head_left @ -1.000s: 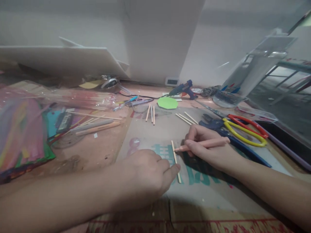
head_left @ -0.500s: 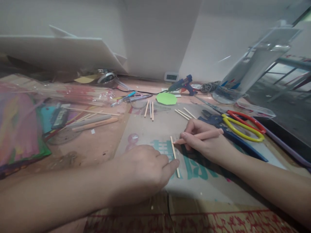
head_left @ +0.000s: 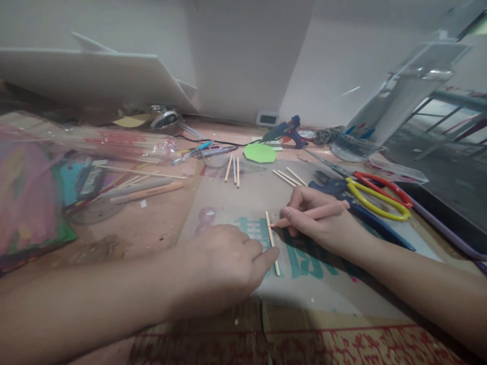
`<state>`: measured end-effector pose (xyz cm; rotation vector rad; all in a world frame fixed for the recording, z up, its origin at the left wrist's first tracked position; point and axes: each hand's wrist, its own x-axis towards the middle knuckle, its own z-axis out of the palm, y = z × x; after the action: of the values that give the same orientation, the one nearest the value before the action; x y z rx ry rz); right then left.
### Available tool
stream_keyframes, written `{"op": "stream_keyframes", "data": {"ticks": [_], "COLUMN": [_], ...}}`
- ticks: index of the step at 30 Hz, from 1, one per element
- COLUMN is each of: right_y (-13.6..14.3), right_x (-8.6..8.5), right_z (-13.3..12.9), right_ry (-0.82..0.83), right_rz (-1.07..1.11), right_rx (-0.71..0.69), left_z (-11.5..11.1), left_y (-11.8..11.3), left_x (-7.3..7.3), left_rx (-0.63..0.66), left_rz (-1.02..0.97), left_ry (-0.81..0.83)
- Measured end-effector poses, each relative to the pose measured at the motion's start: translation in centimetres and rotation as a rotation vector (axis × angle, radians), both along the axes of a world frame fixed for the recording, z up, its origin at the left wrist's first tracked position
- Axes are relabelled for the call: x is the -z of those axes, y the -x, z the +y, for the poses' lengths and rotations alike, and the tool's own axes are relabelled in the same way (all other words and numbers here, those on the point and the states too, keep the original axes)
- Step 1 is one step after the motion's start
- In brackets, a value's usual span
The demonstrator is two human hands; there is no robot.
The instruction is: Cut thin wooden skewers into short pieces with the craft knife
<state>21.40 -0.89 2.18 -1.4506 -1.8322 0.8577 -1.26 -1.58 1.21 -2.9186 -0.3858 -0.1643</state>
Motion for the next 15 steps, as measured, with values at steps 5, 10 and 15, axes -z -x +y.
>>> {"op": "stream_keyframes", "data": {"ticks": [5,10,15], "right_y": [-0.05,-0.42,-0.27], "right_x": [-0.13,0.08,0.03], "right_z": [-0.22,-0.51,-0.34], "right_ry": [0.036,0.089,0.068], "right_rz": [0.017,0.052,0.059], "right_rx": [-0.006,-0.09,-0.041], "left_z": [0.11,0.13,0.09], "left_y": [0.06,0.15,-0.01], "left_x": [0.2,0.18,0.03], "left_rx": [0.01,0.013,-0.009], "left_rz": [-0.032,-0.065,-0.072], "left_ry": [0.028,0.005,0.03]}}
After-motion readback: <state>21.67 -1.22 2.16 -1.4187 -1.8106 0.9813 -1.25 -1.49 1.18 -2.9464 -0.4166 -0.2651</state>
